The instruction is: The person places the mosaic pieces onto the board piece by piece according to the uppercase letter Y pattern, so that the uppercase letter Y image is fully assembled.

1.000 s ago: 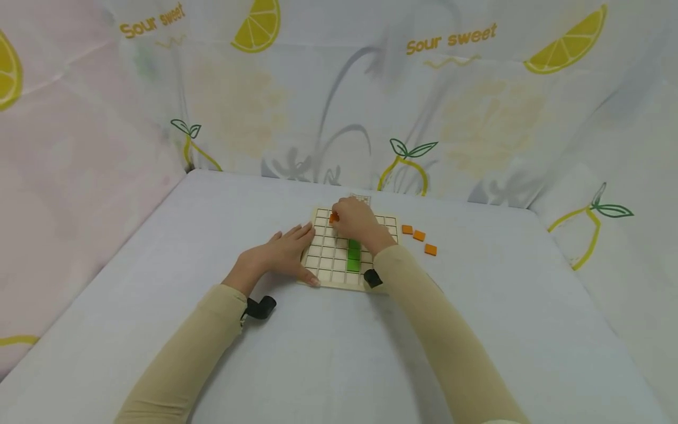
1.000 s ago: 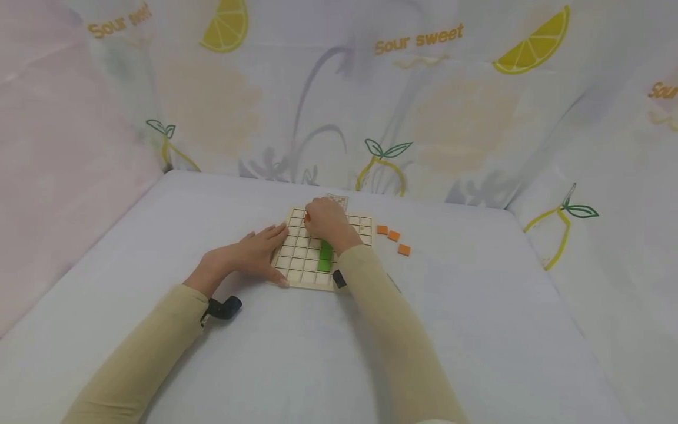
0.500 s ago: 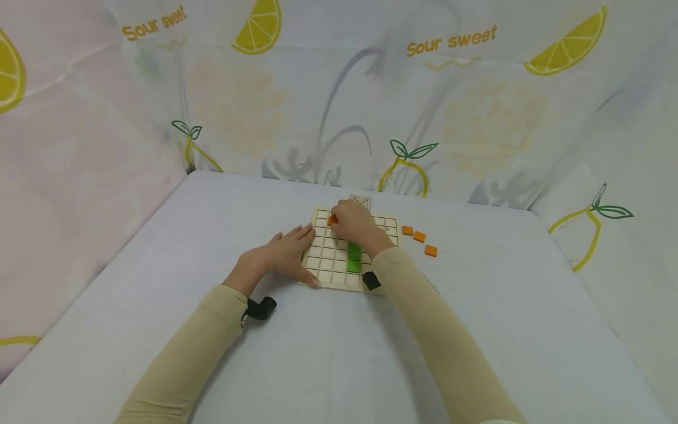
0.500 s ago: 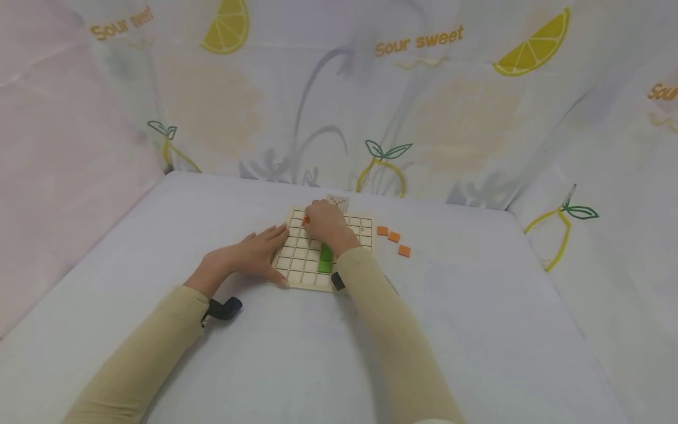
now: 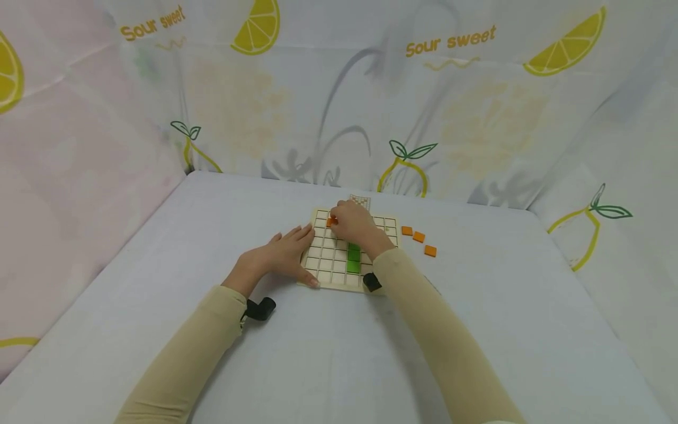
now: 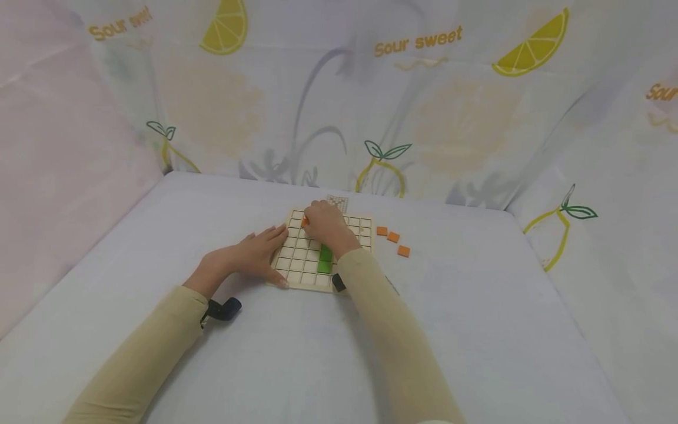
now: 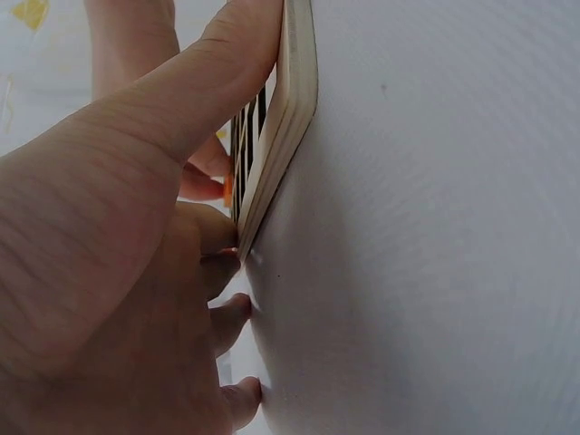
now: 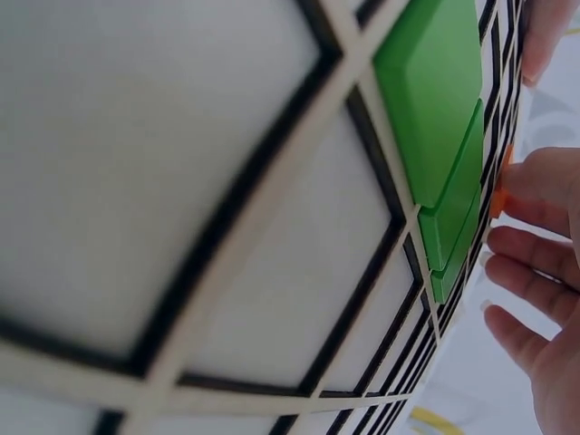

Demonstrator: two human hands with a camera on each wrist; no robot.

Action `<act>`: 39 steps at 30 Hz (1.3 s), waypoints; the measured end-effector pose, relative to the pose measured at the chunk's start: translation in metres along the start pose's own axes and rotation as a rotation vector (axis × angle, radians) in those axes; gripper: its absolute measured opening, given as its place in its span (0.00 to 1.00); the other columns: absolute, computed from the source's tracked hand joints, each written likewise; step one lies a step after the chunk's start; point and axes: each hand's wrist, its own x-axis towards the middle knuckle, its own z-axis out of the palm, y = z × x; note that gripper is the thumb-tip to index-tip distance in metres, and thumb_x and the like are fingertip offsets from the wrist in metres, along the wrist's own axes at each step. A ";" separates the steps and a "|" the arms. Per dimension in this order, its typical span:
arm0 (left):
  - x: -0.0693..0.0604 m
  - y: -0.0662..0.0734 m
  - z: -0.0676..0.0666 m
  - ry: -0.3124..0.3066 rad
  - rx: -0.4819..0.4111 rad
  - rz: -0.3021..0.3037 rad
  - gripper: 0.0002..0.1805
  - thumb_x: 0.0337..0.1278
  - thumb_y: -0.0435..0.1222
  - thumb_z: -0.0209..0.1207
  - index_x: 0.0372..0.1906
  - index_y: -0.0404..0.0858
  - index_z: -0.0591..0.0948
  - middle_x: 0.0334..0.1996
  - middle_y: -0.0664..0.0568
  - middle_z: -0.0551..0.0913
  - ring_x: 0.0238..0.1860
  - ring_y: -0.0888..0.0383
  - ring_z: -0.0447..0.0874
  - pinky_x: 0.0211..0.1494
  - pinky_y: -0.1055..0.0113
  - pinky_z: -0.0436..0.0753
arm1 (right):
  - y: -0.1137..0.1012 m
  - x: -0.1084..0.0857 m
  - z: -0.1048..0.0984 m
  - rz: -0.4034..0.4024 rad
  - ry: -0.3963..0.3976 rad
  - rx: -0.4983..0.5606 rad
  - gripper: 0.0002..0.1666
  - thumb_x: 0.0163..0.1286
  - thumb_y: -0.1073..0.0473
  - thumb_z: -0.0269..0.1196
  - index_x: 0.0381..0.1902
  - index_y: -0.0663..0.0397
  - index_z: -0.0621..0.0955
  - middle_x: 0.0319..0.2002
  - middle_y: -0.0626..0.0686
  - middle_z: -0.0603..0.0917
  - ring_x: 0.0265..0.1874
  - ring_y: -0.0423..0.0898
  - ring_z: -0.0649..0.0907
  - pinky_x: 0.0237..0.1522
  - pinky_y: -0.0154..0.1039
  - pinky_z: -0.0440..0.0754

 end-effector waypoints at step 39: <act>0.000 0.001 -0.001 -0.012 -0.001 -0.006 0.72 0.41 0.69 0.67 0.80 0.38 0.41 0.82 0.46 0.36 0.82 0.43 0.33 0.78 0.34 0.44 | -0.002 -0.018 -0.008 0.030 -0.109 0.014 0.22 0.74 0.59 0.54 0.63 0.52 0.80 0.52 0.55 0.80 0.47 0.50 0.80 0.52 0.46 0.81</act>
